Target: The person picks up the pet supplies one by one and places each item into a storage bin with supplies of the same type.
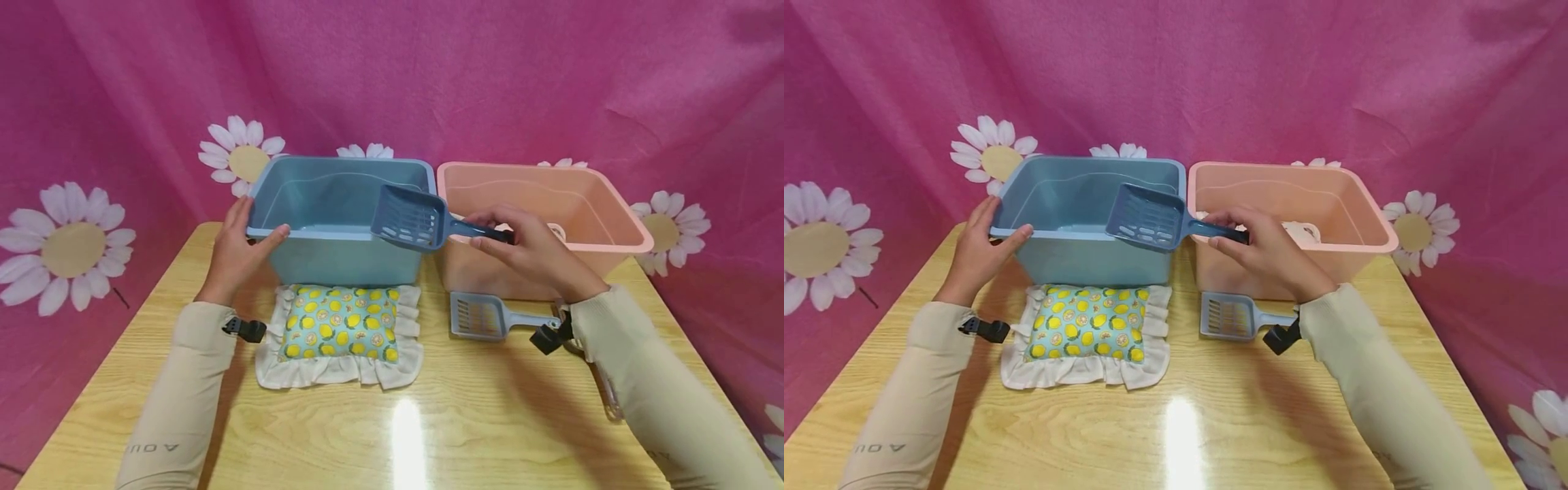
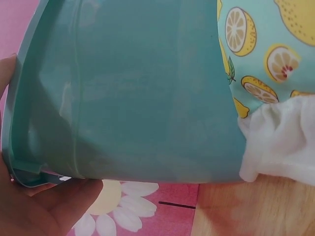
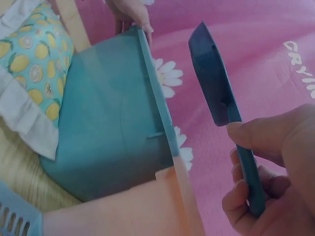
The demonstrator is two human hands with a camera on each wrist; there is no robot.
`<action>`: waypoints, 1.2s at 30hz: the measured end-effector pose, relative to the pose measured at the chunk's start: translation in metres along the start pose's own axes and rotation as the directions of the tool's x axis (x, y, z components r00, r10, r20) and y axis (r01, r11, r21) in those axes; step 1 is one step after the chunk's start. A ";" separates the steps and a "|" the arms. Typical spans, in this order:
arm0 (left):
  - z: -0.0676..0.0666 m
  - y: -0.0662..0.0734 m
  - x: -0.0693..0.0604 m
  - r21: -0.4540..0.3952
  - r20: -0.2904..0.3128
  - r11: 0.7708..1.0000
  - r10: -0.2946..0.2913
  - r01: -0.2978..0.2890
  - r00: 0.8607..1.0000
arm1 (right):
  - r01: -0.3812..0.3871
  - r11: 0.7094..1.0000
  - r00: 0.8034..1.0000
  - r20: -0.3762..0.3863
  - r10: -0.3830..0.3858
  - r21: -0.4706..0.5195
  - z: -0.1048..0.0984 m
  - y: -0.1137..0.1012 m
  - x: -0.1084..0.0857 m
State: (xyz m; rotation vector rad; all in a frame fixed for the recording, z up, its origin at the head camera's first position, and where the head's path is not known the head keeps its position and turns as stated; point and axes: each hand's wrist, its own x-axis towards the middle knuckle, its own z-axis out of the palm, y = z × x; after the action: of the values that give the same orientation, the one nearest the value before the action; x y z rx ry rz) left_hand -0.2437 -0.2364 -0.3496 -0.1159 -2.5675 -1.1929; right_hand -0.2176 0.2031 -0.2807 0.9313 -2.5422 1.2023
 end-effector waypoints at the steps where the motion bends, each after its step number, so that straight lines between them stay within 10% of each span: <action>1: 0.000 0.001 -0.001 -0.001 0.000 1.000 -0.004 0.004 1.000 | -0.006 1.000 1.000 0.003 0.006 -0.001 0.001 0.000 0.003; 36: 0.003 -0.004 0.003 0.019 -0.030 1.000 0.011 -0.010 0.999 | -0.188 0.979 0.980 0.075 0.182 0.074 0.058 -0.002 0.103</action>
State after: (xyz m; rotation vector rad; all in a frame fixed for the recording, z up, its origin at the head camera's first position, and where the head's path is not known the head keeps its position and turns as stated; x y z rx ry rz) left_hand -0.2477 -0.2370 -0.3531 -0.1060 -2.5483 -1.1577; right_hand -0.2920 0.1112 -0.2752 0.7780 -2.7030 1.3552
